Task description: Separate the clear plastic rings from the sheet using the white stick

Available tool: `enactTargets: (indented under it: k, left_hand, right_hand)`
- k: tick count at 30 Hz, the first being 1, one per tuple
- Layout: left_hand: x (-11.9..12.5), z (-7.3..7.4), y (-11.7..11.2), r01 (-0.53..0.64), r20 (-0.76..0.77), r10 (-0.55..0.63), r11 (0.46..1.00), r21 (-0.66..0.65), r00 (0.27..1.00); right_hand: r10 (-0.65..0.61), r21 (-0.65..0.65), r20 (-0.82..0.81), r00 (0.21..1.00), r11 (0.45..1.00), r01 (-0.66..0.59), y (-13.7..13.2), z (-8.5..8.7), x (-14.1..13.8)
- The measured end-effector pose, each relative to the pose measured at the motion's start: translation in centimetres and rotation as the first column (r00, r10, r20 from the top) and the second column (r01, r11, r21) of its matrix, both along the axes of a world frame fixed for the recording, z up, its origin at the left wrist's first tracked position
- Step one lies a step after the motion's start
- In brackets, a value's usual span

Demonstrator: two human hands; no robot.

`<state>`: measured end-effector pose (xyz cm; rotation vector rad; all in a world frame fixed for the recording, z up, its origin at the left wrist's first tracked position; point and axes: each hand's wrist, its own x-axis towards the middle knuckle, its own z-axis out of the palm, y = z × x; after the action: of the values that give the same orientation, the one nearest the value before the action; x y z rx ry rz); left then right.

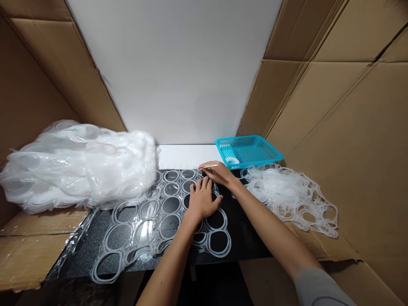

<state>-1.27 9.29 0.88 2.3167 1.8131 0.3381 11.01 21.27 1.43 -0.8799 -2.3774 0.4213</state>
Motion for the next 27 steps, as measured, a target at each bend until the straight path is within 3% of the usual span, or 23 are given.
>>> enactTargets:
  k: [5, 9, 13, 16, 19, 20, 23, 25, 27]
  left_hand:
    - [0.0, -0.5, -0.2, 0.001, 0.004, -0.001, 1.0, 0.002, 1.0]
    - [-0.1, -0.5, -0.5, -0.001, 0.011, 0.001, 1.0, 0.019, 1.0]
    - [0.0, 0.1, -1.1, 0.019, 0.032, -0.021, 0.998, 0.06, 0.999]
    - [0.1, 0.8, -1.6, 0.04, 0.051, -0.045, 0.996, 0.086, 0.998]
    - [-0.4, 1.4, -2.6, 0.066, 0.061, -0.072, 0.994, 0.093, 0.996]
    - [-0.8, 1.5, -3.1, 0.084, 0.072, -0.091, 0.992, 0.095, 0.993]
    - [-2.5, 1.7, -5.1, 0.151, 0.17, -0.166, 0.984, 0.094, 0.971]
    - [-3.8, 1.4, -6.5, 0.156, 0.252, -0.171, 0.985, 0.08, 0.953]
    - [-4.9, 1.0, -7.7, 0.107, 0.283, -0.123, 0.992, 0.073, 0.951]
  right_hand:
    - [-0.138, 0.012, 0.017, 0.99, 0.99, 0.138, 2.5, 1.9, -2.2]
    - [-0.336, -0.037, 0.012, 0.942, 0.941, 0.336, 4.6, 3.7, -3.6]
    - [-0.439, -0.025, 0.016, 0.898, 0.898, 0.439, 3.4, 5.9, -2.6]
    - [-0.422, 0.132, 0.06, 0.905, 0.902, 0.412, -0.4, 6.8, 1.3]
    - [-0.482, 0.256, 0.07, 0.874, 0.855, 0.451, -5.0, 6.2, 7.6]
    - [-0.512, 0.242, 0.069, 0.856, 0.841, 0.484, -6.4, 5.8, 9.9]
    - [-0.476, 0.061, 0.095, 0.874, 0.879, 0.473, -9.6, 4.7, 15.8]
    - [-0.461, -0.073, 0.092, 0.883, 0.881, 0.467, -11.1, 4.7, 17.8]
    - [-0.463, -0.181, 0.058, 0.884, 0.866, 0.466, -12.1, 5.7, 18.0]
